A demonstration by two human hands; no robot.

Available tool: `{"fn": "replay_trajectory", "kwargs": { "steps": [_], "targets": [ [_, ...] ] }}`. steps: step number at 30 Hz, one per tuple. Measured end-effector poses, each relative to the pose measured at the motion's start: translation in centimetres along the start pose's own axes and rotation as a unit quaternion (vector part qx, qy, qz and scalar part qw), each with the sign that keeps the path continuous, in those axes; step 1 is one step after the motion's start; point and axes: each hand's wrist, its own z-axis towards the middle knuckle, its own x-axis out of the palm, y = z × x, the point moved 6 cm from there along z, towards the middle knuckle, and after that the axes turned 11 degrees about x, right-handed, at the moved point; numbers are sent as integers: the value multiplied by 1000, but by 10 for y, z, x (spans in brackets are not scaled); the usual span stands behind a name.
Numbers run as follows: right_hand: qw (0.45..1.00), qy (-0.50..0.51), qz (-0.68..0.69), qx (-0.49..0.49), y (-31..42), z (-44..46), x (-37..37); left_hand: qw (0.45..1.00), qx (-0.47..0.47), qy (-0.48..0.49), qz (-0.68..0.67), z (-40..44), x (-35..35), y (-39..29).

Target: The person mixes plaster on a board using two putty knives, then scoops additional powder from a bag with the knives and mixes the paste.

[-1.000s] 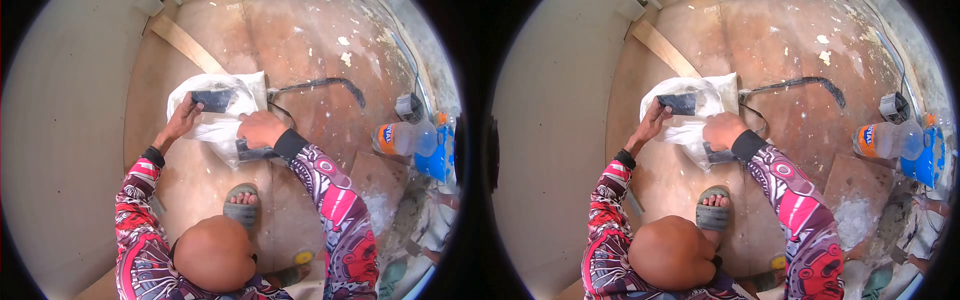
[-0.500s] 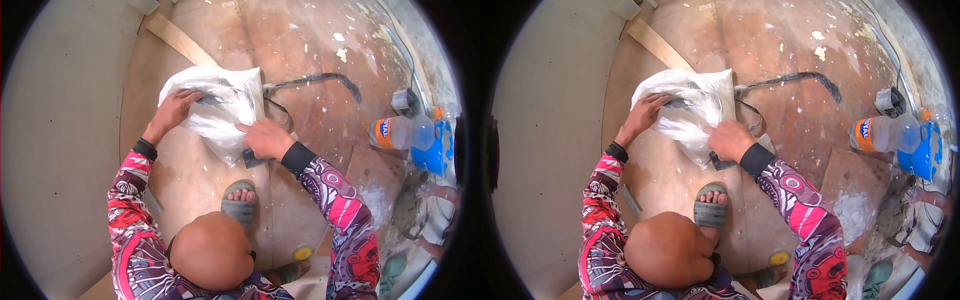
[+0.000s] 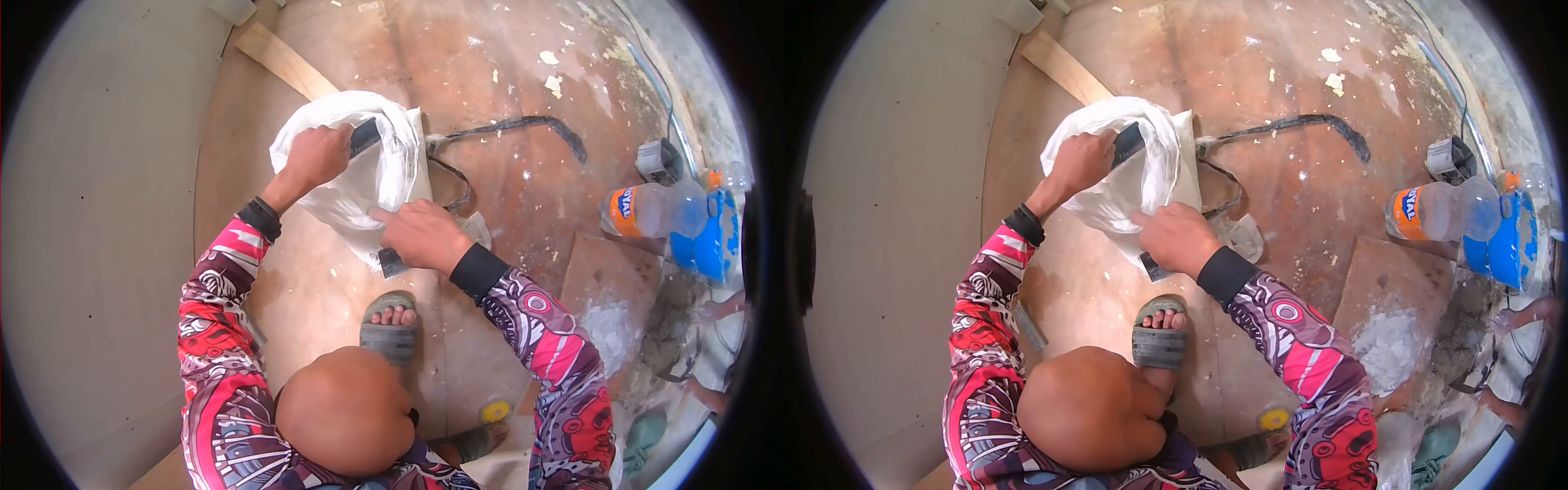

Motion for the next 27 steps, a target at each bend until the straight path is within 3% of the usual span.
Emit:
{"fn": "replay_trajectory", "kwargs": {
  "steps": [6, 10, 13, 16, 17, 20, 22, 27],
  "targets": [
    [999, 9, 3, 43, -10, -1, 0, 991, -65, -24, -117, 6, -11, 3],
    [999, -5, -5, 41, -5, -5, -6, 986, -53, -8, -158, 5, 4, 10],
    [994, 73, -10, 79, -3, 2, -5, 987, -90, -1, -136, 2, 31, 13],
    [998, -42, 4, 41, 0, -7, -13, 969, -107, -8, -222, -8, 50, 9],
    [999, -22, -5, 45, -4, -7, -7, 962, -109, -9, -250, -10, 58, 13],
    [998, 16, -21, 51, -9, -10, 2, 905, -167, -33, -389, -24, 63, 24],
    [999, 12, -20, 48, -12, -12, 0, 821, -203, -54, -531, -34, 71, 31],
    [997, 7, -28, 68, -11, -12, -8, 794, -257, -55, -548, -55, 56, 49]
  ]
}}
